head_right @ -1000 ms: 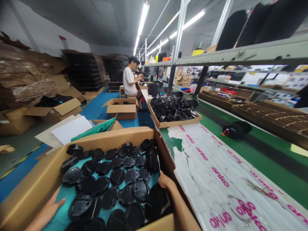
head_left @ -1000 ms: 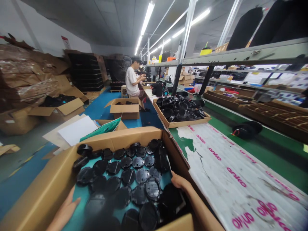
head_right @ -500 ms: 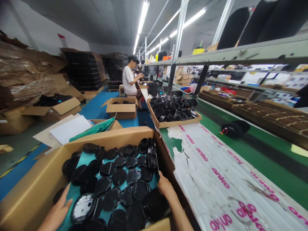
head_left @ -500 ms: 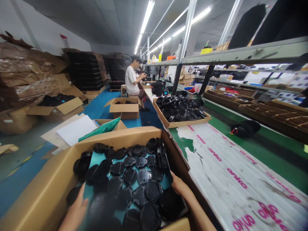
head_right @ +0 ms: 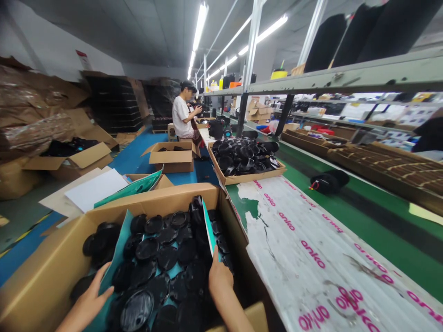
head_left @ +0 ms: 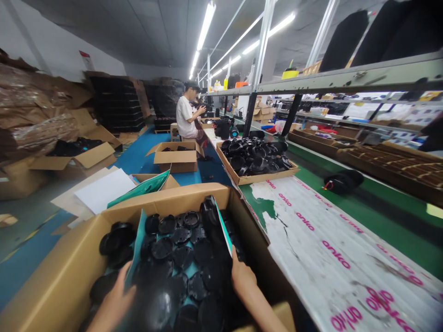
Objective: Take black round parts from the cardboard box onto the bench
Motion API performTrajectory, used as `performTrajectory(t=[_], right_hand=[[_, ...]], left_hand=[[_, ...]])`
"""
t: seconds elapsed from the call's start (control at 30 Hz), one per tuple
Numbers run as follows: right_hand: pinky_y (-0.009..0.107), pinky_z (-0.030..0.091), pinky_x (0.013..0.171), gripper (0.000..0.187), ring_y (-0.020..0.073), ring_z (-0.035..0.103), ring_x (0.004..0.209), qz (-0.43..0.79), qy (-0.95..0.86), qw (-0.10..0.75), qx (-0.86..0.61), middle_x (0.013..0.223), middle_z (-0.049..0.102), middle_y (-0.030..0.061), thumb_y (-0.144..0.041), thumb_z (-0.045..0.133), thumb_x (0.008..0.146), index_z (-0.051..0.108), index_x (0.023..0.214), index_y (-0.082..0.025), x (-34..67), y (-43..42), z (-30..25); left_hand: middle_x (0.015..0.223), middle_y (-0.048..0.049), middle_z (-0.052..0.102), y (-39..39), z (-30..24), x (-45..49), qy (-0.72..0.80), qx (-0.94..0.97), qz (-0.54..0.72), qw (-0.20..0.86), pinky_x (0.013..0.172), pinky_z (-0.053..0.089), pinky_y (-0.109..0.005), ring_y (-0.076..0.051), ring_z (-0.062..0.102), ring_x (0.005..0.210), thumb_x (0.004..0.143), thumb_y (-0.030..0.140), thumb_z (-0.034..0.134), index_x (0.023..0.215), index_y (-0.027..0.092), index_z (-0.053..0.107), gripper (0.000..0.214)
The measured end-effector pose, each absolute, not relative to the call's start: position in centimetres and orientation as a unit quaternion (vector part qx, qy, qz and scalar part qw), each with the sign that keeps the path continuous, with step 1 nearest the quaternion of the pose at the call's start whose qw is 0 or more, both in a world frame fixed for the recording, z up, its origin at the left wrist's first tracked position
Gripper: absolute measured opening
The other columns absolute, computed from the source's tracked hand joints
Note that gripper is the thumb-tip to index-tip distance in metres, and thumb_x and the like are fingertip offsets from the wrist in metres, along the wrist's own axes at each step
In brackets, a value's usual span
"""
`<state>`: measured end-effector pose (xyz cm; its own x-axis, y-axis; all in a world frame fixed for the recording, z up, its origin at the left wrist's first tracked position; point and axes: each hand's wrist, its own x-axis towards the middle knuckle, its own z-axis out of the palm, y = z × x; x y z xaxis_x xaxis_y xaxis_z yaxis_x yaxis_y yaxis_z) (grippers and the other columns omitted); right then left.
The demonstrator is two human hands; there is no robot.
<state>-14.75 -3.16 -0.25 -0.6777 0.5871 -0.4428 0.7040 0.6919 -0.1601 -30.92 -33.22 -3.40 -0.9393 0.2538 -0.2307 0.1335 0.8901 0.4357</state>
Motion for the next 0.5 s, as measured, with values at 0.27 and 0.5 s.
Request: performTrajectory(t=[0.27, 0.5], right_hand=[[0.042, 0.056, 0.09, 0.03, 0.0216, 0.068, 0.099, -0.145, 0.922, 0.165, 0.318, 0.107, 0.069, 0.0083, -0.016, 0.057, 0.098, 0.055, 0.128, -0.012, -15.6, -6.1, 2.0], [0.04, 0.059, 0.086, 0.032, 0.021, 0.07, 0.095, -0.14, 0.925, 0.159, 0.315, 0.106, 0.07, 0.0087, -0.014, 0.055, 0.099, 0.053, 0.131, -0.012, -16.5, -8.2, 2.1]], left_hand=[[0.083, -0.0138, 0.07, -30.6, -0.6, -30.0, 0.964, 0.096, 0.16, 0.192, 0.073, 0.046, -0.031, -0.027, 0.07, 0.078, 0.085, 0.006, 0.021, 0.148, 0.005, -0.008, 0.069], [0.141, -0.0194, 0.049, -27.4, 2.1, -27.9, 0.961, 0.119, 0.13, 0.211, 0.089, 0.043, -0.032, -0.027, 0.06, 0.118, 0.081, -0.002, 0.02, 0.151, 0.014, 0.018, 0.072]])
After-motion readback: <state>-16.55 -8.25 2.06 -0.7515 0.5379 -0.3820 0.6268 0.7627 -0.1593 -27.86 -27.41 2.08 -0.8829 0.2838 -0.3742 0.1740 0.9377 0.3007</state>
